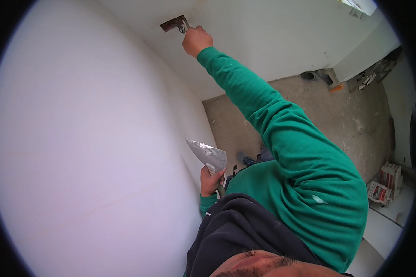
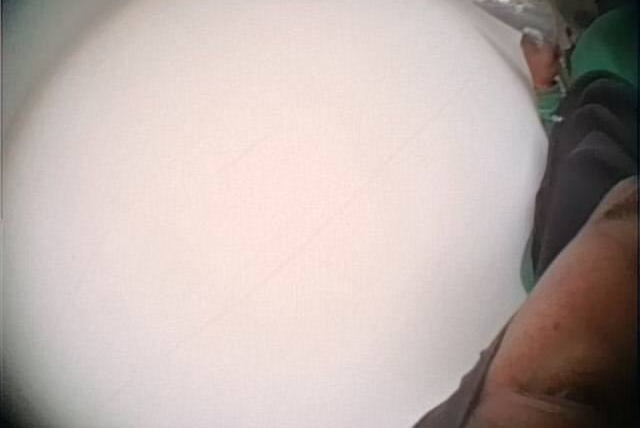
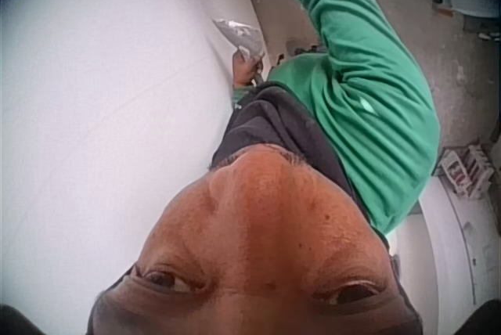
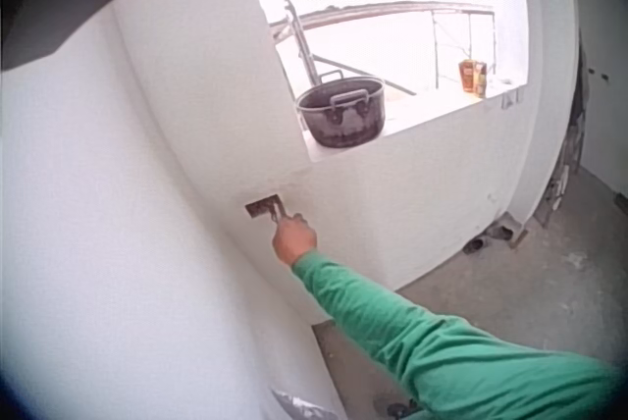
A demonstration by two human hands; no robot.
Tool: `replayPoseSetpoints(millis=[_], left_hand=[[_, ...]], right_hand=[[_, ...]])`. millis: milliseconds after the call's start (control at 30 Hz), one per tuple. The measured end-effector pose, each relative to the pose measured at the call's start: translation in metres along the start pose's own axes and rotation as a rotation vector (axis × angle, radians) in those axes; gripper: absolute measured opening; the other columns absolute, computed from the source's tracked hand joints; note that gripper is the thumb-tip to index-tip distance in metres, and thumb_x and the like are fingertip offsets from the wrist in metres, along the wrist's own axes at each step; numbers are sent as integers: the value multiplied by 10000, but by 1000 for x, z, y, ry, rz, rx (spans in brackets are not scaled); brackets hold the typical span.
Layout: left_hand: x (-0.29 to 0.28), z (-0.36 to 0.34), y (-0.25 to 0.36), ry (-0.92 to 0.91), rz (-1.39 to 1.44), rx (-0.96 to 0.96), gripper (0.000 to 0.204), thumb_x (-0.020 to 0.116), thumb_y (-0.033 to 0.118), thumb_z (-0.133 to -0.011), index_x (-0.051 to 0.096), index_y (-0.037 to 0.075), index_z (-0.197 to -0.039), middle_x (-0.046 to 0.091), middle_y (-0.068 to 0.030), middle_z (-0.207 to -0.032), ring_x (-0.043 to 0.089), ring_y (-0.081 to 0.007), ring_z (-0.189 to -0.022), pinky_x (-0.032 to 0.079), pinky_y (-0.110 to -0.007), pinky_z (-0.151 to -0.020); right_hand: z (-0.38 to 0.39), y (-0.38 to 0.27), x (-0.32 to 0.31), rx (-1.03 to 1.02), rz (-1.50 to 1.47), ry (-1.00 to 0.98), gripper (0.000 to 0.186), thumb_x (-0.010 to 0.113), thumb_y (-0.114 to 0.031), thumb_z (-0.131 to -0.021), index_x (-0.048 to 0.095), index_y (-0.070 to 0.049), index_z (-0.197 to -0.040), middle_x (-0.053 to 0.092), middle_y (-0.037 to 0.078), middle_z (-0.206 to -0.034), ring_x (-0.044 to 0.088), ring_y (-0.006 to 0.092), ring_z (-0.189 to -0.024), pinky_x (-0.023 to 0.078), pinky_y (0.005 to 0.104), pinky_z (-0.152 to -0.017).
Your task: The person uses a trowel and a hawk to apply and smooth white plaster onto a wall and a curved architectural element. The person repeatedly scoops plaster from the hawk onto the trowel and spreads it across the surfaces, working in a construction environment with other workers visible in the background.
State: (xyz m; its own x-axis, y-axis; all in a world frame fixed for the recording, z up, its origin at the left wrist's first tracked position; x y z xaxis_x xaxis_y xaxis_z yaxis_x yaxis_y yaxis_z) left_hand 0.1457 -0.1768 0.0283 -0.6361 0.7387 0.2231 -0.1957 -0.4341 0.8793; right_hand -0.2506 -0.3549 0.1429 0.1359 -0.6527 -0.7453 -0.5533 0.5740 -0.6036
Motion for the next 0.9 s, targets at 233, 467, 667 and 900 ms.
replayPoseSetpoints(millis=[233,467,667,900], left_hand=[[-4,-1,-6,-17,2,-1,199,676,88,-856,502,-2,-819,501,-41,-536,459,-134,-388,343,-271,-384],[-2,-1,-3,-21,17,-21,181,671,79,-855,516,-5,-813,505,-39,-545,462,-132,-393,344,-272,-385],[-1,-1,-2,-22,9,-30,179,677,78,-848,528,-11,-807,516,-44,-546,463,-130,-392,348,-274,-385],[-2,-2,-2,-16,2,-16,168,680,67,-840,539,-22,-822,519,-43,-547,466,-127,-394,352,-277,-386]], right_hand=[[-1,-6,-4,-36,-23,69,212,536,-117,-815,664,-18,-953,604,204,-1052,635,371,-936,526,452,-801],[2,-3,1,-46,-7,22,210,539,-116,-809,658,-10,-947,605,204,-1044,629,367,-957,533,453,-789],[-3,-14,-8,-101,-12,142,201,531,-99,-811,646,-12,-950,600,196,-1034,621,362,-961,535,442,-790],[25,-1,-14,-87,-59,-19,218,566,-112,-807,631,9,-976,602,189,-1047,612,358,-962,525,429,-790]])
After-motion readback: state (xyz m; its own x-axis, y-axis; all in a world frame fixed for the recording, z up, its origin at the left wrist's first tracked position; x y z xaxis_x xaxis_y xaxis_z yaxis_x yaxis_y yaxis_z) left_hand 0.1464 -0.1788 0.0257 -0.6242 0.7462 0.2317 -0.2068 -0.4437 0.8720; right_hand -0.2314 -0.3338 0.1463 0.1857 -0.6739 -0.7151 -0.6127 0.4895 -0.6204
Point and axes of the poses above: each hand's wrist, its own z-axis away from the middle knuckle, its own x-axis out of the palm, y = z × x, the point moved 5 cm from there along -z, towards the middle knuckle
